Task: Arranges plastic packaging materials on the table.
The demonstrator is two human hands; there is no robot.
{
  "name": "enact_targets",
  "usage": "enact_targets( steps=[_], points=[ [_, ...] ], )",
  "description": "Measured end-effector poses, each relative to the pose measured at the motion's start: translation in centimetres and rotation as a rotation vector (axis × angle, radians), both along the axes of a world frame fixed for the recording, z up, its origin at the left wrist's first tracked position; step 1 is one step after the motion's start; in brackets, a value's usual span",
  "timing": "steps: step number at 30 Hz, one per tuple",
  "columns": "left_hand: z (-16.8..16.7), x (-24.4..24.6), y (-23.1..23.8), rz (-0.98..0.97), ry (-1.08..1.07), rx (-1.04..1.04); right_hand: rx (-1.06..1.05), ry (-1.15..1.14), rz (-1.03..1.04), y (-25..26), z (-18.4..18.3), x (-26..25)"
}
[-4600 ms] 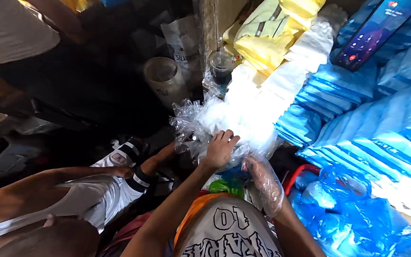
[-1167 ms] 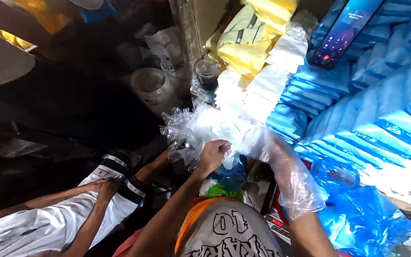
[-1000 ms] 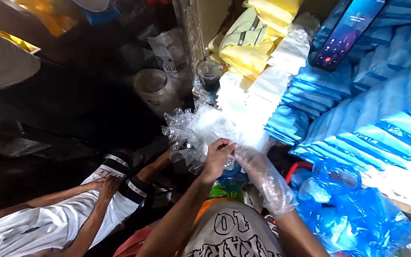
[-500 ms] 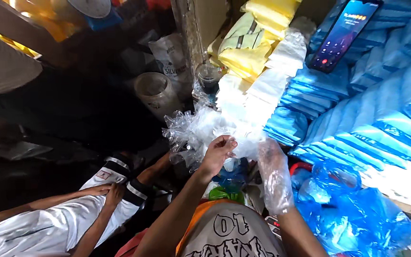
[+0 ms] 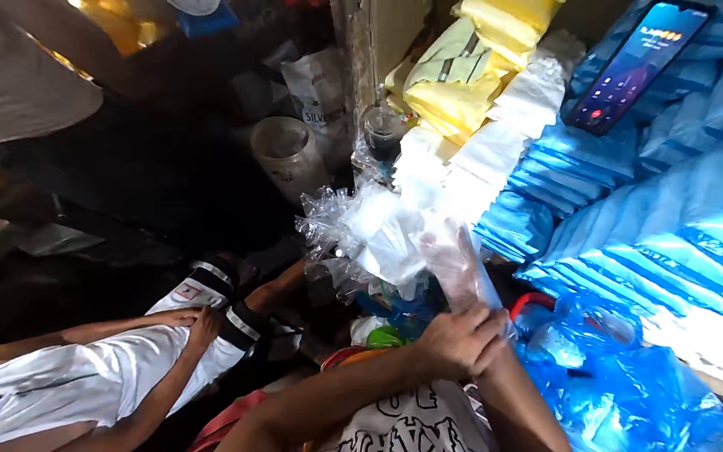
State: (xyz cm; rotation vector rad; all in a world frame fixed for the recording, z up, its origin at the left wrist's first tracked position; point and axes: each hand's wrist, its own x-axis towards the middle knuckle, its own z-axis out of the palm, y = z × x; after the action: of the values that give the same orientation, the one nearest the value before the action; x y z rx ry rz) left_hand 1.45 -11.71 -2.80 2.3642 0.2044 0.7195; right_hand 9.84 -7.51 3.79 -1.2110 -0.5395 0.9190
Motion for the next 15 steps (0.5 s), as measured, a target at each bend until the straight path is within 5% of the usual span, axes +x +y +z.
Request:
enact_targets(
  steps=[2, 5, 10, 15],
  points=[
    [0.1, -1.4, 0.9, -0.128, -0.056, -0.052, -0.033, -0.052, 0.024, -1.4, -0.2, 0.4],
    [-1.8, -3.5, 6.1, 0.122, 0.018, -0.019, 0.008, -0.082, 0.076, -4.9, -3.2, 3.4],
    [-5.9, -6.7, 13.5, 0.334, 0.729, 0.212, -0.018, -0.052, 0.04, -4.8, -3.0, 4.9],
    [-7.6, -6.7, 13.9, 0.26, 0.606, 0.359, -0.05, -0.059, 0.066, -3.8, -2.8, 4.4]
  ],
)
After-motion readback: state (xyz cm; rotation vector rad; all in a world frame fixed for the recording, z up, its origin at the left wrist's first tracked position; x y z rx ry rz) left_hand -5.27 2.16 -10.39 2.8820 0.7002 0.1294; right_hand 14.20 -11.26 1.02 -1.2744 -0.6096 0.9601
